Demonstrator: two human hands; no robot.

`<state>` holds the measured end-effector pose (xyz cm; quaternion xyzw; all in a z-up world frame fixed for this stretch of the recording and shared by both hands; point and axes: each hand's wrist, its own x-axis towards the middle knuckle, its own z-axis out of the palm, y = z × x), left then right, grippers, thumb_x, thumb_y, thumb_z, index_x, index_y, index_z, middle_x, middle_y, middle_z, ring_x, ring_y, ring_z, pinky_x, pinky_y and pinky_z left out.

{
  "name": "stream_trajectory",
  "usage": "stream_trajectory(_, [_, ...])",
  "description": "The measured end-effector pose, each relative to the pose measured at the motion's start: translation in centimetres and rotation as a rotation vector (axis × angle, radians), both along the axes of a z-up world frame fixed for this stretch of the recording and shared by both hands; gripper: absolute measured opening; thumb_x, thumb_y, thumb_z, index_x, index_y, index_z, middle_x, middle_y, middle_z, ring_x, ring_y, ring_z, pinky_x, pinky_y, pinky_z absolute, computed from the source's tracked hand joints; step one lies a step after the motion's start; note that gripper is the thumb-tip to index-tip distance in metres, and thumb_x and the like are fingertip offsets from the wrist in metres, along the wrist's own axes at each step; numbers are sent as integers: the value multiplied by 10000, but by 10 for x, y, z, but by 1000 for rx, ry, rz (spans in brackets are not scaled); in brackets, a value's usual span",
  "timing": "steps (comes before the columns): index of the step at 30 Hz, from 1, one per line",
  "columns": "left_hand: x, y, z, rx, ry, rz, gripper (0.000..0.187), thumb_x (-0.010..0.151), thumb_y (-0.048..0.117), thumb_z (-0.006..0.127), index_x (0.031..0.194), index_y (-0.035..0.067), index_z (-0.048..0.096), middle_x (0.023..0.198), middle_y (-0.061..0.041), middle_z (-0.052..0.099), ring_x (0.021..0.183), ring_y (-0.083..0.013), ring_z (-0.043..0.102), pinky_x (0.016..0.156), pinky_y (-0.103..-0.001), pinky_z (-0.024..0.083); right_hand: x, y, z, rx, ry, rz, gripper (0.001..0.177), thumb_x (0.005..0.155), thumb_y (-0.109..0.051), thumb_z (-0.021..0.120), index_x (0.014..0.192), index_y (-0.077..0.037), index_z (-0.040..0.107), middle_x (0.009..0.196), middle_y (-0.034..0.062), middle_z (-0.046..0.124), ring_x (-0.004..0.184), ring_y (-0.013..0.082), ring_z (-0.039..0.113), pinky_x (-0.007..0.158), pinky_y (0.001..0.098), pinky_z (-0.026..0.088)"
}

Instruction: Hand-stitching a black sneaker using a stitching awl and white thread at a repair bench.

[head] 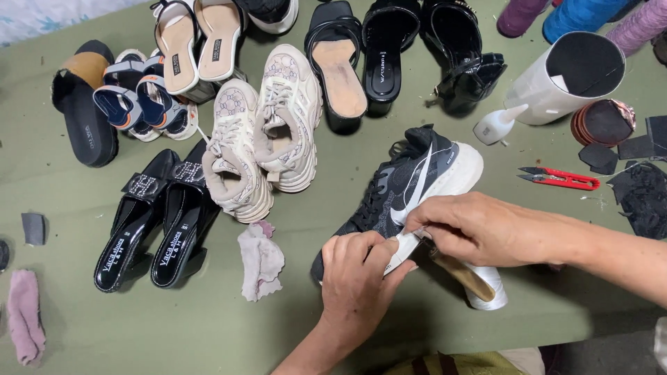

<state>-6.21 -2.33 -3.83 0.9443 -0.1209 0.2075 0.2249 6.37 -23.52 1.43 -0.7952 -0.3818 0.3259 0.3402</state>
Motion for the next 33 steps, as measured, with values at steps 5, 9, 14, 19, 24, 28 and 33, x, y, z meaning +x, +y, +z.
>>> stream_trajectory(5, [1, 0, 3, -18, 3, -16, 558, 723, 329, 1007, 1073, 183, 598, 1003, -8, 584, 853, -234, 576, 792, -425, 450, 1, -17, 14, -161, -250, 115, 290, 881, -75, 597, 1133, -218, 621, 949, -3, 568, 593, 267, 573, 556, 401, 457])
stream_trajectory(9, [0, 0, 2, 7, 4, -12, 546, 744, 333, 991, 1080, 192, 584, 1015, -10, 580, 858, -239, 575, 819, -440, 463, 3, -23, 5, -179, -232, 96, 158, 942, -144, 606, 1089, -176, 653, 1005, 12, 581, 632, 328, 609, 606, 420, 510])
stream_trajectory(14, [0, -2, 2, 10, -15, -6, 515, 736, 342, 990, 1051, 185, 614, 1009, -5, 589, 855, -240, 580, 826, -445, 470, 22, 6, 33, -156, 119, 28, 221, 1017, -221, 459, 1014, -217, 679, 1065, -57, 693, 805, 142, 684, 754, 284, 534])
stream_trajectory(19, [0, -2, -3, 22, 3, -5, 542, 721, 360, 989, 1059, 192, 601, 1015, 4, 594, 861, -234, 583, 838, -450, 468, 41, 17, 17, -178, 51, 13, 238, 1002, -289, 520, 1087, -263, 740, 928, -87, 772, 823, 99, 704, 751, 255, 535])
stream_trajectory(24, [0, -2, -4, 14, 25, -29, 589, 714, 343, 1006, 1095, 188, 584, 1030, -1, 573, 861, -234, 579, 817, -443, 455, 56, 22, -5, 8, -182, 126, 89, 950, -203, 672, 977, -189, 756, 924, -60, 731, 842, 123, 722, 735, 271, 575])
stream_trajectory(28, [-1, -2, -1, 10, 18, -26, 539, 764, 342, 978, 1088, 182, 577, 1028, -7, 573, 851, -235, 575, 841, -461, 461, 60, 29, -9, 1, -178, 119, 98, 963, -235, 664, 955, -190, 751, 894, -55, 694, 790, 117, 689, 714, 252, 545])
stream_trajectory(33, [-1, -1, 1, -37, 86, -61, 391, 864, 339, 851, 1099, 175, 586, 1011, -26, 578, 825, -277, 540, 814, -457, 415, 61, 35, -7, -16, -119, 170, 97, 958, -248, 677, 905, -210, 749, 831, -46, 602, 728, 128, 641, 696, 253, 496])
